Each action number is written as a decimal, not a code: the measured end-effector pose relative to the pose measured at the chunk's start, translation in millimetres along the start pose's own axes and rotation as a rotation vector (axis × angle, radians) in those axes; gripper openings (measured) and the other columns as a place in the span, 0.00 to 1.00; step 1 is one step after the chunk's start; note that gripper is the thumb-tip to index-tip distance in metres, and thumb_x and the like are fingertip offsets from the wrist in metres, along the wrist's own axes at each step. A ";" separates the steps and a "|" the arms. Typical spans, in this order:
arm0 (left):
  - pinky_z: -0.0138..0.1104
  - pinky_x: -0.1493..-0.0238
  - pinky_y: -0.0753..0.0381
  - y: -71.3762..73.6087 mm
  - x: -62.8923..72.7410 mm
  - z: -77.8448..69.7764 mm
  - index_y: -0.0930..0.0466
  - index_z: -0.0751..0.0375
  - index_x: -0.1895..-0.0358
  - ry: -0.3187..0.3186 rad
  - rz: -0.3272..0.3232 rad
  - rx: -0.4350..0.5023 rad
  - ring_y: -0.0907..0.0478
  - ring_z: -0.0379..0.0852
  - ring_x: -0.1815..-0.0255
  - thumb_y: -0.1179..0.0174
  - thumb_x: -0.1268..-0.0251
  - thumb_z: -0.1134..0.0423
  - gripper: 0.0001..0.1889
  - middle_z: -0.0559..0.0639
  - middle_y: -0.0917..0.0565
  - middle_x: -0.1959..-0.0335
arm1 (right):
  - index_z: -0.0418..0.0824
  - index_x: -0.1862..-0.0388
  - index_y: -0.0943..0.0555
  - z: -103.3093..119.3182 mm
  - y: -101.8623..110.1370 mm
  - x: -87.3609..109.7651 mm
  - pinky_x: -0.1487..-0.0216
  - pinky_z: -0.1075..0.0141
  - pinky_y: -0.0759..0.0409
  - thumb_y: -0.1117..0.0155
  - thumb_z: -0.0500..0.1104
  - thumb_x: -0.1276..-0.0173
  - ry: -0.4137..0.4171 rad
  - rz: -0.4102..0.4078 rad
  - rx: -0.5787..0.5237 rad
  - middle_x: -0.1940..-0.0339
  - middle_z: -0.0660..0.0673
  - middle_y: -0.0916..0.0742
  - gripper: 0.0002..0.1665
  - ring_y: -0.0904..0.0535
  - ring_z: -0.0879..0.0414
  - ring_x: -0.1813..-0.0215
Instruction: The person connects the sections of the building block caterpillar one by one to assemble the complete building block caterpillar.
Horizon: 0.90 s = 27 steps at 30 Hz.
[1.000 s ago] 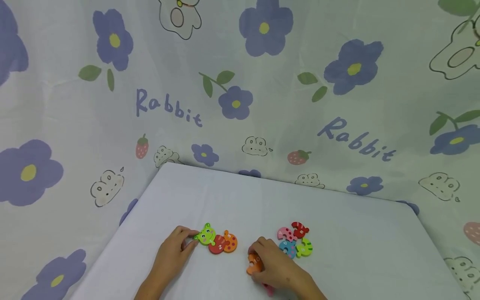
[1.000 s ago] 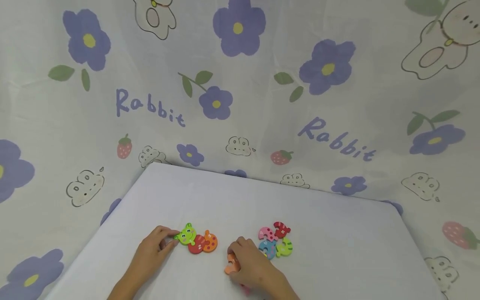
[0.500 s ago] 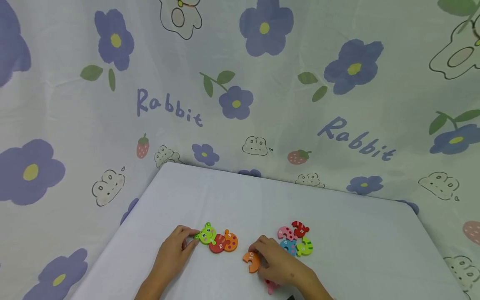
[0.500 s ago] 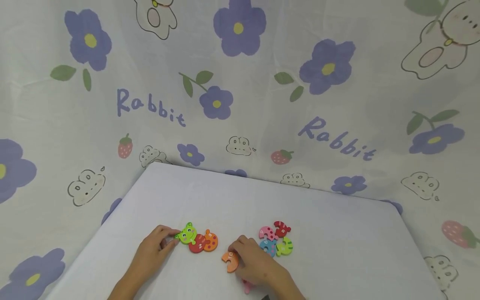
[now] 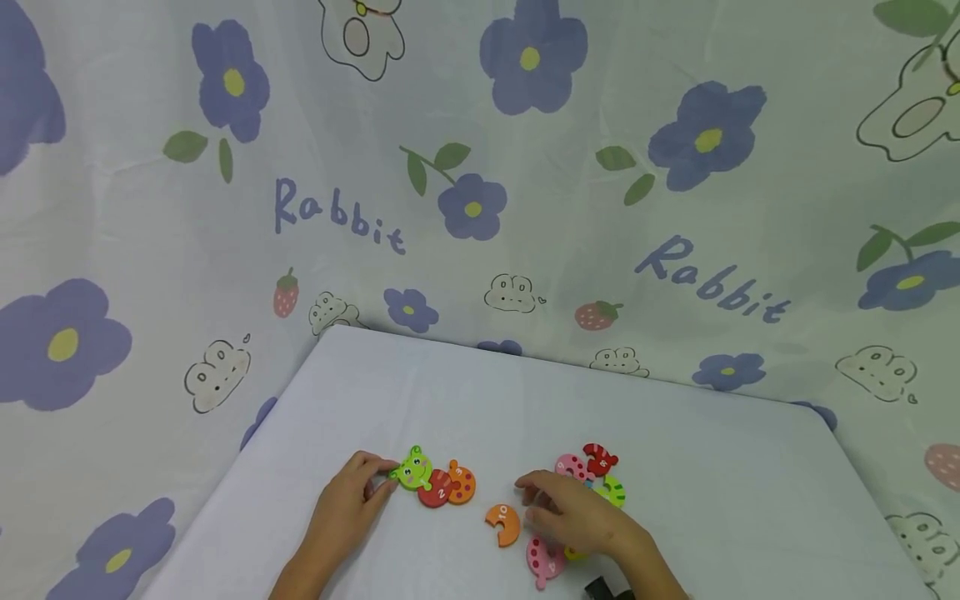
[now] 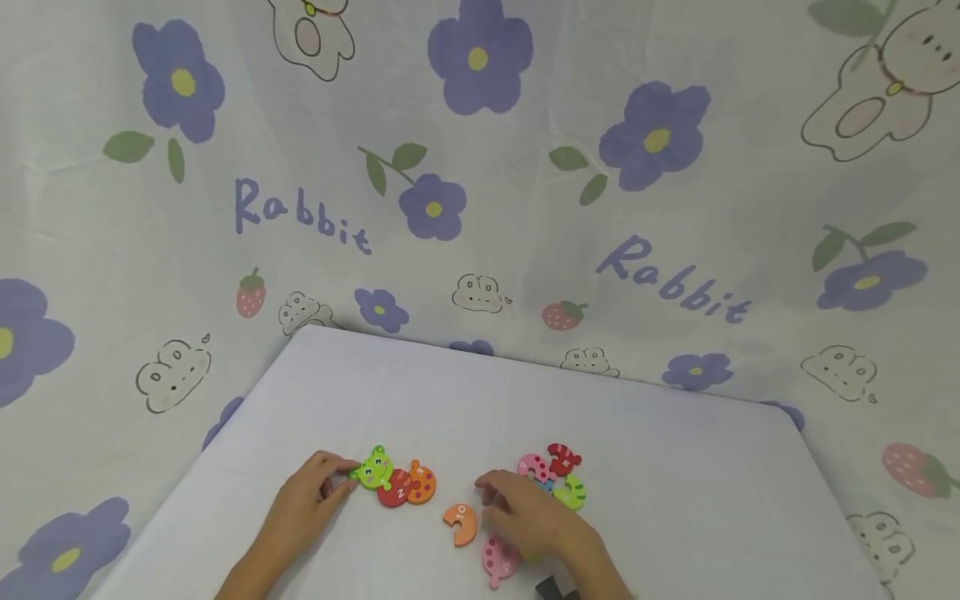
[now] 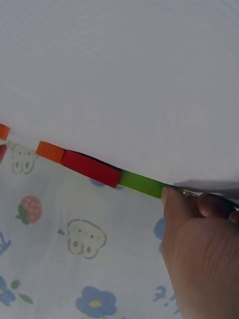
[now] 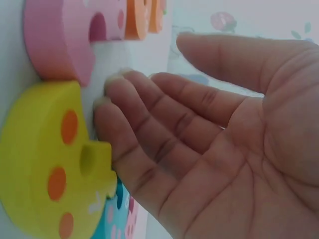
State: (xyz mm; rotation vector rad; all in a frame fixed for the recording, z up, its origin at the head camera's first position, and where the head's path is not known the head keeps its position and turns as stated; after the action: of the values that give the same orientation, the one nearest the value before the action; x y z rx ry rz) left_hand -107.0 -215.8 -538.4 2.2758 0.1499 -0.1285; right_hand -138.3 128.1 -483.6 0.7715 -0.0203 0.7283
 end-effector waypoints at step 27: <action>0.29 0.71 0.30 -1.3 0.2 -0.4 0.11 0.47 0.51 -0.008 -0.024 -0.011 0.32 0.34 0.72 0.25 0.35 0.63 0.12 0.37 0.23 0.60 | 0.38 0.31 0.23 -40.6 45.2 41.2 0.46 0.60 0.15 0.48 0.45 0.14 0.007 -0.101 -0.219 0.45 0.44 0.14 0.20 0.16 0.49 0.46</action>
State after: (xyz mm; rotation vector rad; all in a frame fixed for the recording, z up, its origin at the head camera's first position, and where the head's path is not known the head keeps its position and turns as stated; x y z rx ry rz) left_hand -107.0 -214.6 -539.1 2.2624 0.1738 -0.1486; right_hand -144.2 200.6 -473.6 0.5569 -0.0532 0.6217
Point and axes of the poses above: each hand's wrist, its own x-axis away from the middle knuckle, its own y-axis out of the back of the hand, z = x × y, the point moved 2 cm from there along -x, towards the middle knuckle
